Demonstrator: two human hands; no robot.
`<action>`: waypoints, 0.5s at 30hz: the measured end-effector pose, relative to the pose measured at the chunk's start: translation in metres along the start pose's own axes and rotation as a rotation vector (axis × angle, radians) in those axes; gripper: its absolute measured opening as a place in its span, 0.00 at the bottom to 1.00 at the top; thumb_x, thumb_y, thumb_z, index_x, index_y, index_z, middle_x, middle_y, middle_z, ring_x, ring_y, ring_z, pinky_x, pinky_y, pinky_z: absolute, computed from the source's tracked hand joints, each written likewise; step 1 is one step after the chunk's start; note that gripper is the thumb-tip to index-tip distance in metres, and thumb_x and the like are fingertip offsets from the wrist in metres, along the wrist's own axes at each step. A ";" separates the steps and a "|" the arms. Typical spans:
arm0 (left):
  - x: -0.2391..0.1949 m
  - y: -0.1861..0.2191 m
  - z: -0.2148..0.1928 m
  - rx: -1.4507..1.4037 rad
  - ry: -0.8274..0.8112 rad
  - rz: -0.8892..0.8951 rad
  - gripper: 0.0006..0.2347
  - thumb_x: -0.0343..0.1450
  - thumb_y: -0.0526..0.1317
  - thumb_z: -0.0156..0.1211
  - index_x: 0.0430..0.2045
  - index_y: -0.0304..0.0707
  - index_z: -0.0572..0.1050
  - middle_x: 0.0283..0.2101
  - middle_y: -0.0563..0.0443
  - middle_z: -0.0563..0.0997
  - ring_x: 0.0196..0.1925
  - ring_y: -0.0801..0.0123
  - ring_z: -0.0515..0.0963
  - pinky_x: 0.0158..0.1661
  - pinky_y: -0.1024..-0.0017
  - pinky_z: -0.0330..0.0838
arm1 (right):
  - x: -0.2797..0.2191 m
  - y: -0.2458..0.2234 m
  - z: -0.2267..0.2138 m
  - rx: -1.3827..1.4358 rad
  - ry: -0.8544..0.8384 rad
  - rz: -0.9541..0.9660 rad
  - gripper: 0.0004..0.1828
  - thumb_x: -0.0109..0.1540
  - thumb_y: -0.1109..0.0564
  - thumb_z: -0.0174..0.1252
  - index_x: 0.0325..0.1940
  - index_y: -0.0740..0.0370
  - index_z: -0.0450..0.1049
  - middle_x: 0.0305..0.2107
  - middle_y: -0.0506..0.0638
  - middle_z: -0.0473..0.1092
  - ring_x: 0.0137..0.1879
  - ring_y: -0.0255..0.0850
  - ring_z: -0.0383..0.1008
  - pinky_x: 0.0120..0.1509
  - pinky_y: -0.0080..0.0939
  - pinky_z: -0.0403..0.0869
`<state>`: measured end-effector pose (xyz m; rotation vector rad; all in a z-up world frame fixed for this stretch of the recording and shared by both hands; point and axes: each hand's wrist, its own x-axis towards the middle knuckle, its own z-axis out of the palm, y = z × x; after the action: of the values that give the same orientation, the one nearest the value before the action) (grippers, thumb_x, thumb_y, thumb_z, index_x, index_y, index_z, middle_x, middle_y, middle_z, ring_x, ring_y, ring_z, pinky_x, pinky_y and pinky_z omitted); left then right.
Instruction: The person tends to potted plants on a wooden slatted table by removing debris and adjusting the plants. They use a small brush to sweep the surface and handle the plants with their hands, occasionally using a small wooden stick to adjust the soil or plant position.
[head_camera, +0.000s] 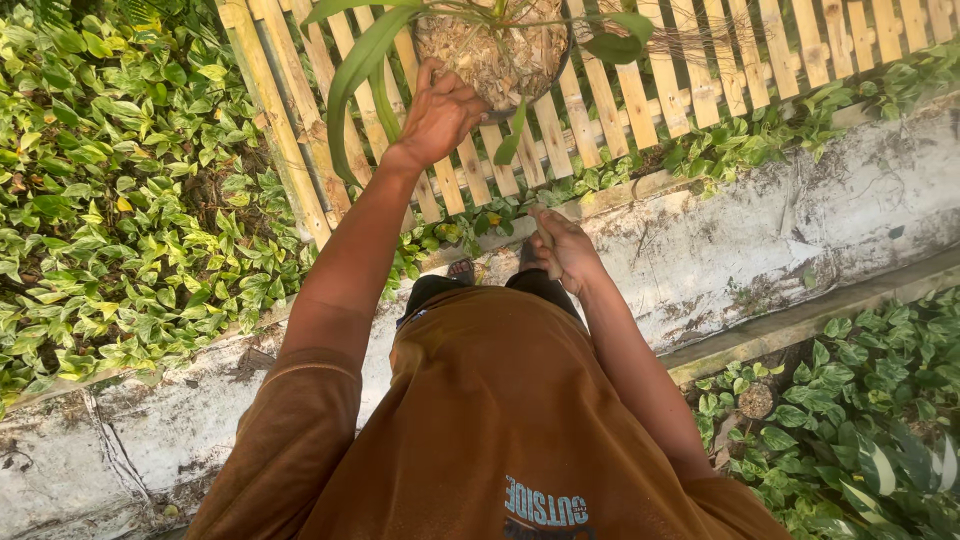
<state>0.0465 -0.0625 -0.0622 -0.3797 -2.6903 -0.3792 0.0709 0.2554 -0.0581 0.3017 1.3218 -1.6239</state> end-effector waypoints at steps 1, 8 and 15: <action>0.001 -0.007 -0.009 0.033 0.007 0.038 0.04 0.70 0.37 0.67 0.36 0.47 0.85 0.37 0.59 0.81 0.48 0.65 0.75 0.67 0.52 0.53 | 0.000 0.002 -0.012 -0.051 0.037 0.006 0.18 0.71 0.46 0.47 0.61 0.56 0.69 0.24 0.44 0.63 0.25 0.31 0.58 0.26 0.30 0.61; -0.027 -0.027 -0.059 0.206 -0.006 0.066 0.05 0.71 0.43 0.68 0.36 0.50 0.84 0.49 0.56 0.78 0.58 0.62 0.71 0.64 0.57 0.56 | 0.007 0.017 -0.093 -0.149 0.267 0.042 0.21 0.71 0.44 0.47 0.61 0.57 0.69 0.26 0.45 0.64 0.27 0.32 0.60 0.29 0.34 0.64; -0.049 -0.024 -0.049 0.276 0.057 -0.098 0.07 0.75 0.46 0.67 0.40 0.47 0.84 0.50 0.54 0.79 0.53 0.65 0.74 0.55 0.65 0.66 | 0.043 -0.021 -0.108 -0.346 0.282 -0.008 0.24 0.70 0.40 0.49 0.58 0.62 0.72 0.29 0.46 0.68 0.29 0.31 0.62 0.31 0.33 0.66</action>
<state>0.0987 -0.1099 -0.0443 -0.1539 -2.6628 -0.0423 -0.0063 0.3230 -0.1167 0.3218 1.7909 -1.3606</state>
